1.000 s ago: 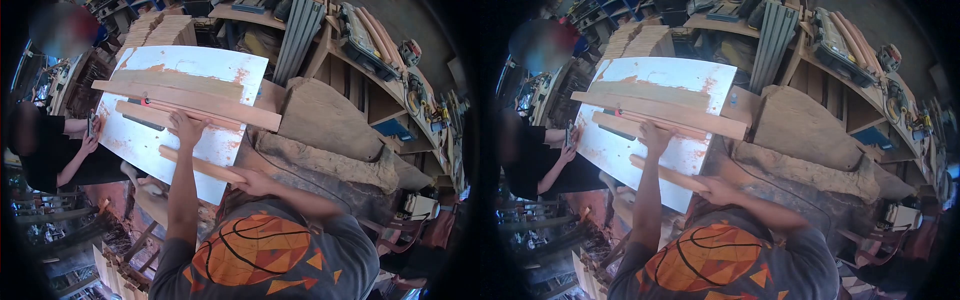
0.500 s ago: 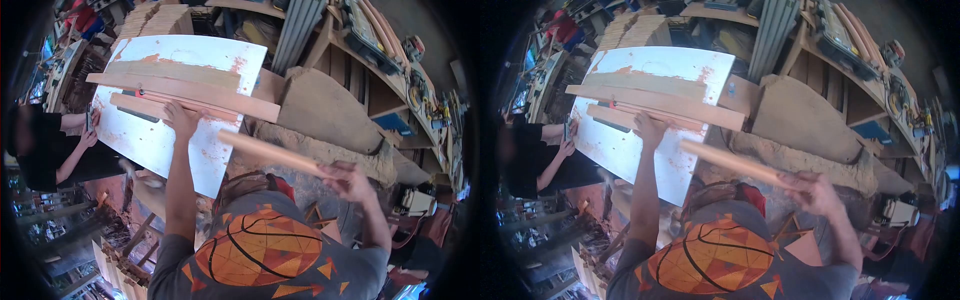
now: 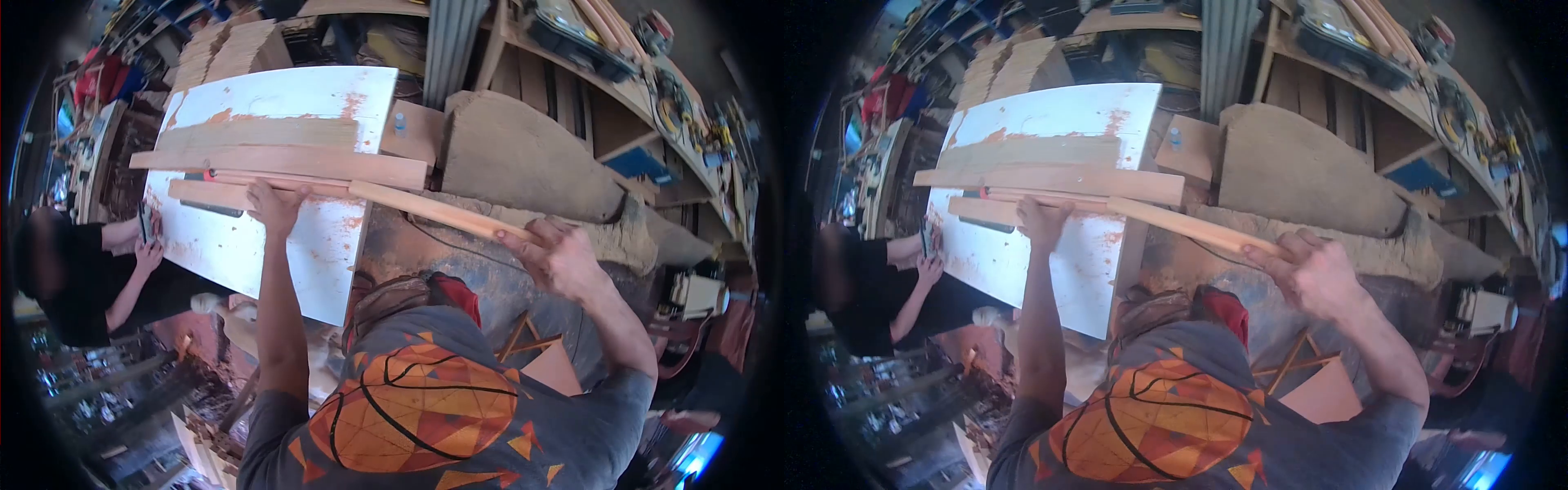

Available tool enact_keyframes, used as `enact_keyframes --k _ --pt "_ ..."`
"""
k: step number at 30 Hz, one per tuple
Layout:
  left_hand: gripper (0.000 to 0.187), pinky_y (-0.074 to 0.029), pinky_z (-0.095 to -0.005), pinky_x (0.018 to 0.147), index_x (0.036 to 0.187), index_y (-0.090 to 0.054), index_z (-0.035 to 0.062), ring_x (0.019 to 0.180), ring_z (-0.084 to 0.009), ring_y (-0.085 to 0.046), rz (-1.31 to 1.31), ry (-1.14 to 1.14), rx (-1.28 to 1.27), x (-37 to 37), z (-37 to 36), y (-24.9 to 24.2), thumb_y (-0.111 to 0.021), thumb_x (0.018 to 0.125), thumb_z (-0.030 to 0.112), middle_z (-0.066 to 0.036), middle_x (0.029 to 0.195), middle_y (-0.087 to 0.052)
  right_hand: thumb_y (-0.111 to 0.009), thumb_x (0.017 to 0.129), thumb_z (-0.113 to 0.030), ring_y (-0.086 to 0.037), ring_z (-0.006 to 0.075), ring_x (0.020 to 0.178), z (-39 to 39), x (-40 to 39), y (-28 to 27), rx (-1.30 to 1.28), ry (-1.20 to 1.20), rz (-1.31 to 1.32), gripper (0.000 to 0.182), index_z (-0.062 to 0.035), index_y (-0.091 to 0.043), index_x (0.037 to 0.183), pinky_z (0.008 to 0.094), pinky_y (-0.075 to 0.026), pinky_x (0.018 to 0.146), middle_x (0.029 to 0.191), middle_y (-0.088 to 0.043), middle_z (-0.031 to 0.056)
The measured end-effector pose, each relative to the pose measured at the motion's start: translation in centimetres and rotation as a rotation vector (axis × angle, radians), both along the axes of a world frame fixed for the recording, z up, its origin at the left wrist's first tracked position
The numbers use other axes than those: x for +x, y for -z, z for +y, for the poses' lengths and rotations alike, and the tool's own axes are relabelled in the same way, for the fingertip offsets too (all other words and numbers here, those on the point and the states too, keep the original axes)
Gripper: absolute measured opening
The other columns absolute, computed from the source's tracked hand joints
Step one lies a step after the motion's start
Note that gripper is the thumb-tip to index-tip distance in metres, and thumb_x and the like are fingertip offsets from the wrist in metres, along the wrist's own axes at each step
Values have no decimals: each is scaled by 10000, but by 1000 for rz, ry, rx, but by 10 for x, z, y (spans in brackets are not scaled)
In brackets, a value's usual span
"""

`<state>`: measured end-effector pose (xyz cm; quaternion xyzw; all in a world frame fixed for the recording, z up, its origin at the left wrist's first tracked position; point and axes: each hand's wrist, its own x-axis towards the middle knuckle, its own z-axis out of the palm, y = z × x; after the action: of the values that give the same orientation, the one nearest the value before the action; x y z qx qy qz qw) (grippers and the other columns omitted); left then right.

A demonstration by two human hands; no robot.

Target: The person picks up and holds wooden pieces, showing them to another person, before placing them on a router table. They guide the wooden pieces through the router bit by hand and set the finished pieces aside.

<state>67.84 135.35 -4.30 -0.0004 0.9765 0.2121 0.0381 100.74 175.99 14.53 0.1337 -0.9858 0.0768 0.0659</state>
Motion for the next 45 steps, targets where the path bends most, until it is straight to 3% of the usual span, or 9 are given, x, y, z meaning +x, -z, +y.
enact_keyframes --k 8,16,19,27,29,32,39,41,45 --pt "1443 65 -676 1187 1580 -18 -116 1551 -491 72 41 -11 98 4 4 2 -779 705 744 -374 1648 7 -768 816 -123 -654 287 682 3 -29 -30 -61 2 -118 453 -197 -727 1260 409 -552 584 801 -663 71" --pt "1367 -23 -714 1180 1584 -87 -97 1546 -510 6 35 -17 34 9 8 -8 -782 729 713 -369 1642 -64 -784 804 -118 -655 283 677 2 -37 -35 -55 -3 -159 499 -228 -710 1285 415 -537 561 857 -660 90" --pt "1455 20 -713 1179 1570 -81 -135 1546 -509 46 14 -14 72 0 -1 -6 -776 669 771 -391 1639 -16 -778 804 -102 -652 285 669 -7 -41 -29 -64 -40 -112 530 -235 -690 1309 421 -531 546 845 -648 91" --pt "1453 30 -715 1178 1559 -88 -158 1550 -498 51 17 -20 47 -10 -14 -11 -760 679 784 -399 1633 -29 -772 787 -62 -649 299 663 -25 -58 -37 -53 -79 -139 599 -241 -660 1347 423 -515 521 844 -643 108" --pt "1463 35 -720 1173 1560 -87 -156 1550 -499 58 14 -17 49 -16 -19 -9 -757 672 794 -400 1633 -26 -775 788 -57 -673 309 671 -32 -64 -40 -64 -64 -126 504 -158 -711 1277 404 -536 565 841 -672 131" --pt "1480 40 -719 1173 1562 -75 -156 1550 -498 65 24 -13 100 -17 -23 -5 -755 663 803 -400 1633 -23 -772 794 -56 -667 307 653 -33 -67 -42 -37 -70 -144 498 -150 -708 1278 404 -530 556 830 -668 129" --pt "1502 41 -718 1174 1558 -61 -164 1549 -498 73 15 -15 87 -21 -26 -8 -739 654 824 -404 1632 -11 -766 800 -51 -654 309 624 -35 -72 -41 -53 -95 -131 486 -150 -709 1272 412 -520 538 808 -660 122" --pt "1510 43 -711 1179 1558 -49 -165 1550 -495 74 -11 -14 79 -21 -25 -13 -735 652 830 -405 1632 -6 -781 774 -66 -665 294 670 -35 -71 -41 -50 -84 -156 584 -209 -682 1332 419 -538 547 836 -655 116" --pt "1518 45 -703 1185 1559 -36 -162 1550 -492 74 -33 -17 60 -22 -26 -16 -731 650 836 -402 1633 -2 -778 779 -68 -667 291 670 -35 -73 -41 -49 -85 -164 593 -209 -674 1345 418 -539 542 841 -660 117"
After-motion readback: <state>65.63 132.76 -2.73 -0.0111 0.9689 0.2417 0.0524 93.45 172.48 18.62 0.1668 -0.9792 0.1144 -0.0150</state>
